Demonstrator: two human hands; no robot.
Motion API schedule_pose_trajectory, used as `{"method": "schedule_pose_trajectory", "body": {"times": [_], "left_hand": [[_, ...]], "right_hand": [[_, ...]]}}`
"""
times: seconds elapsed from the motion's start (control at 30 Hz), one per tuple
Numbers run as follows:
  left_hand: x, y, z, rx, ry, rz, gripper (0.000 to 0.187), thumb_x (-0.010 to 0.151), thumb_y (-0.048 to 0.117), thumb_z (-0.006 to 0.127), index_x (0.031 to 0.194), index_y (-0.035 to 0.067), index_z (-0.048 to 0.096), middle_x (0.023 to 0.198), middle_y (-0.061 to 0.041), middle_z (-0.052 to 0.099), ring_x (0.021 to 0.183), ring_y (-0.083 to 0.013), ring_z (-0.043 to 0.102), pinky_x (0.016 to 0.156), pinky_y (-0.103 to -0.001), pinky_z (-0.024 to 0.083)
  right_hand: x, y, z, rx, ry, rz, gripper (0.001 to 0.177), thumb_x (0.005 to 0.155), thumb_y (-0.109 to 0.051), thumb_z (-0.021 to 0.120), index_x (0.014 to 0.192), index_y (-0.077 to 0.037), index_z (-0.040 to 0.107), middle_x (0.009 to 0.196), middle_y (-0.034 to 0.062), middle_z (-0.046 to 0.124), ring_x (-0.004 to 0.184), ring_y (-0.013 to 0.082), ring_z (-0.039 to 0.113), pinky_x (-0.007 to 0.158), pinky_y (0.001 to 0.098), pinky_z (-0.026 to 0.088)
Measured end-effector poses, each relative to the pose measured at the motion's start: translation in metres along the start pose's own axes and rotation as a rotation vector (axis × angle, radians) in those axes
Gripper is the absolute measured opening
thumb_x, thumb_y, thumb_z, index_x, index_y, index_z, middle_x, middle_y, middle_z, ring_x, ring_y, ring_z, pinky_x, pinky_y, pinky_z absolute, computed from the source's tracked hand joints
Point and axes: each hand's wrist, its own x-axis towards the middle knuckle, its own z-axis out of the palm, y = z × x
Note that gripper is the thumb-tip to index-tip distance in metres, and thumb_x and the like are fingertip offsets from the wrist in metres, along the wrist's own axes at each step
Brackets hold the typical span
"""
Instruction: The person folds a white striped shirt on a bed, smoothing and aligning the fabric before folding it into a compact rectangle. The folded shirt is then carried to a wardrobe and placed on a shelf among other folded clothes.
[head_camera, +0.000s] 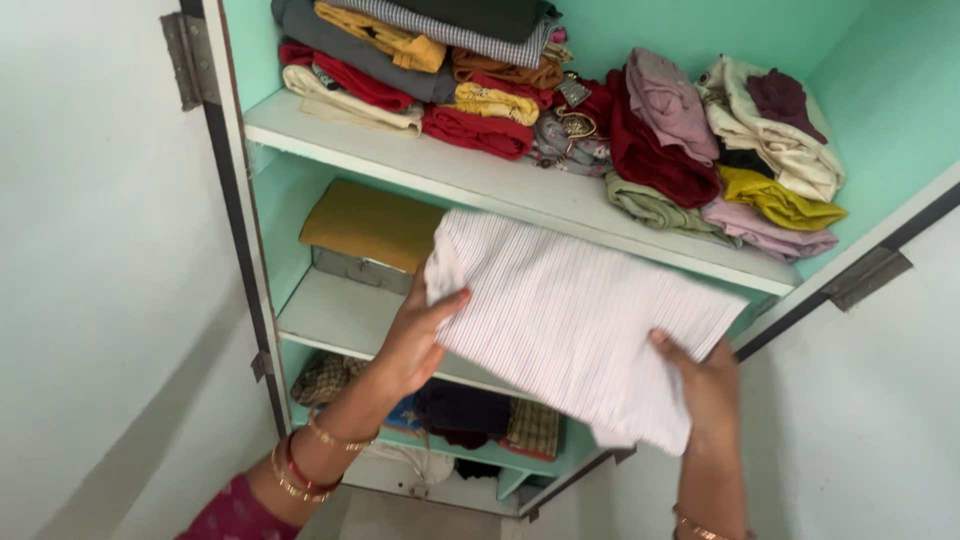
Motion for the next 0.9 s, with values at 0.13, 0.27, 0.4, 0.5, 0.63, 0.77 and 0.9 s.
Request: {"method": "schedule_pose_trajectory", "body": {"times": [0.13,0.27,0.4,0.5,0.63,0.77,0.9], "left_hand": [[0.064,0.019,0.047,0.005,-0.104,0.15,0.077,0.092,0.001,0.063,0.159,0.007,0.025,0.15,-0.02,0.049,0.133,-0.0294,0.055,0.106,-0.04,0.051],[0.142,0.042,0.095,0.12,-0.054,0.173,0.074,0.093,0.0,0.057,0.155,0.013,0.021,0.146,-0.014,0.051,0.129,-0.0274,0.058,0.101,-0.038,0.056],[0.225,0.063,0.138,0.132,-0.139,0.33,0.07,0.092,0.0,0.058,0.153,0.004,0.025,0.139,-0.024,0.056,0.122,-0.0329,0.063,0.096,-0.04,0.06],[0.275,0.077,0.154,0.144,-0.129,0.379,0.071,0.092,0.0,0.059,0.152,0.003,0.021,0.138,-0.025,0.055,0.119,-0.0339,0.064,0.094,-0.042,0.061],[0.331,0.083,0.163,0.167,-0.107,0.434,0.068,0.097,0.007,0.057,0.153,0.004,0.019,0.137,-0.027,0.056,0.117,-0.034,0.066,0.092,-0.042,0.062],[0.368,0.084,0.163,0.219,-0.109,0.499,0.066,0.098,0.013,0.057,0.153,0.005,0.022,0.136,-0.028,0.056,0.116,-0.0353,0.064,0.089,-0.046,0.061],[0.396,0.084,0.159,0.298,-0.022,0.432,0.07,0.096,0.017,0.056,0.154,0.01,0.017,0.14,-0.023,0.054,0.12,-0.035,0.061,0.091,-0.051,0.055]], "right_hand": [[0.078,-0.022,-0.02,-0.015,0.011,-0.088,0.052,0.085,-0.011,0.081,0.13,0.004,0.061,0.121,0.0093,0.071,0.104,0.017,0.067,0.093,0.0273,0.05],[0.174,-0.046,-0.032,-0.085,-0.057,-0.337,0.056,0.086,-0.01,0.083,0.135,0.006,0.06,0.13,0.0131,0.069,0.116,0.0198,0.065,0.103,0.0284,0.047],[0.268,-0.072,-0.031,-0.118,-0.057,-0.358,0.059,0.089,-0.009,0.084,0.139,0.009,0.059,0.137,0.0172,0.069,0.122,0.0248,0.067,0.107,0.0294,0.048],[0.325,-0.086,-0.027,0.034,-0.134,-0.291,0.061,0.086,-0.004,0.081,0.14,0.01,0.056,0.138,0.019,0.068,0.122,0.0272,0.069,0.106,0.0308,0.052],[0.389,-0.092,-0.02,0.044,-0.157,-0.262,0.061,0.088,-0.002,0.081,0.139,0.013,0.052,0.138,0.0235,0.067,0.123,0.0311,0.071,0.107,0.0333,0.055],[0.445,-0.082,-0.008,-0.037,-0.146,-0.39,0.071,0.087,-0.006,0.087,0.142,0.013,0.045,0.139,0.0233,0.063,0.126,0.0311,0.067,0.109,0.0329,0.053],[0.493,-0.061,0.0,-0.122,-0.153,-0.411,0.077,0.084,-0.012,0.09,0.143,0.014,0.047,0.142,0.0237,0.064,0.129,0.0312,0.066,0.111,0.0319,0.052]]}}
